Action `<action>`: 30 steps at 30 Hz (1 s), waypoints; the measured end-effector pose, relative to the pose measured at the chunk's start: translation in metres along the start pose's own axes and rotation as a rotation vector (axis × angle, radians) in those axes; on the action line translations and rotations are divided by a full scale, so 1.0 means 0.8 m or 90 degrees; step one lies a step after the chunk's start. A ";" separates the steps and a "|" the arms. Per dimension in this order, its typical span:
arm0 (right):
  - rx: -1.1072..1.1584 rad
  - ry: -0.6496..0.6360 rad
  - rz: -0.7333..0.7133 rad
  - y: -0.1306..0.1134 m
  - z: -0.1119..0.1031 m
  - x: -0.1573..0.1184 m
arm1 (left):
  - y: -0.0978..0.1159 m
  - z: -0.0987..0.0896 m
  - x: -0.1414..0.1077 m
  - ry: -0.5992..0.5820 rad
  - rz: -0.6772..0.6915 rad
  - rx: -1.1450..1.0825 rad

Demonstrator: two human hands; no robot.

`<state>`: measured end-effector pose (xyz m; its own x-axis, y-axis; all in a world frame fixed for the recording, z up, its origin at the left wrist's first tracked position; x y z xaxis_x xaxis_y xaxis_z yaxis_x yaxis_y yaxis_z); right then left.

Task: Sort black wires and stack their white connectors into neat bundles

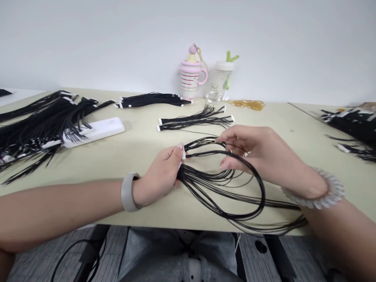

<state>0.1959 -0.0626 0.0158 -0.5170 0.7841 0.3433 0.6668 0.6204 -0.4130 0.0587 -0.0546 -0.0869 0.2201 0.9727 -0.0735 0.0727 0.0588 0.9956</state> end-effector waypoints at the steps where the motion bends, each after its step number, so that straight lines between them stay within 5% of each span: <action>1: -0.011 0.043 -0.010 -0.003 -0.012 -0.001 | -0.002 -0.002 0.000 0.019 -0.014 -0.014; 4: -0.130 0.106 -0.012 -0.008 -0.036 -0.007 | -0.002 -0.008 0.000 0.067 -0.024 -0.049; 9: -0.219 -0.305 0.131 0.025 0.022 -0.031 | -0.001 -0.008 0.000 0.059 -0.005 -0.049; 11: -0.184 -0.386 0.139 0.024 0.043 -0.039 | 0.000 -0.006 0.000 0.044 -0.002 -0.039; 19: 0.089 -0.288 -0.037 -0.023 0.094 -0.015 | 0.015 -0.004 -0.004 0.035 0.057 0.047; 30: 0.108 -0.238 -0.019 -0.025 0.087 -0.013 | 0.019 0.000 -0.004 0.003 0.064 0.098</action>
<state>0.1508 -0.0824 -0.0379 -0.7152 0.6978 0.0408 0.5661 0.6125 -0.5517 0.0592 -0.0569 -0.0716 0.2292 0.9730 0.0273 0.1986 -0.0742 0.9773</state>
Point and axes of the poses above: each hand's wrist, its own x-axis towards the middle knuckle, its own z-axis out of the palm, y = z × x, the point moved 9 cm from there along x, towards the middle knuckle, and after that the axes turned 2 degrees about -x, right-handed, at the moved point
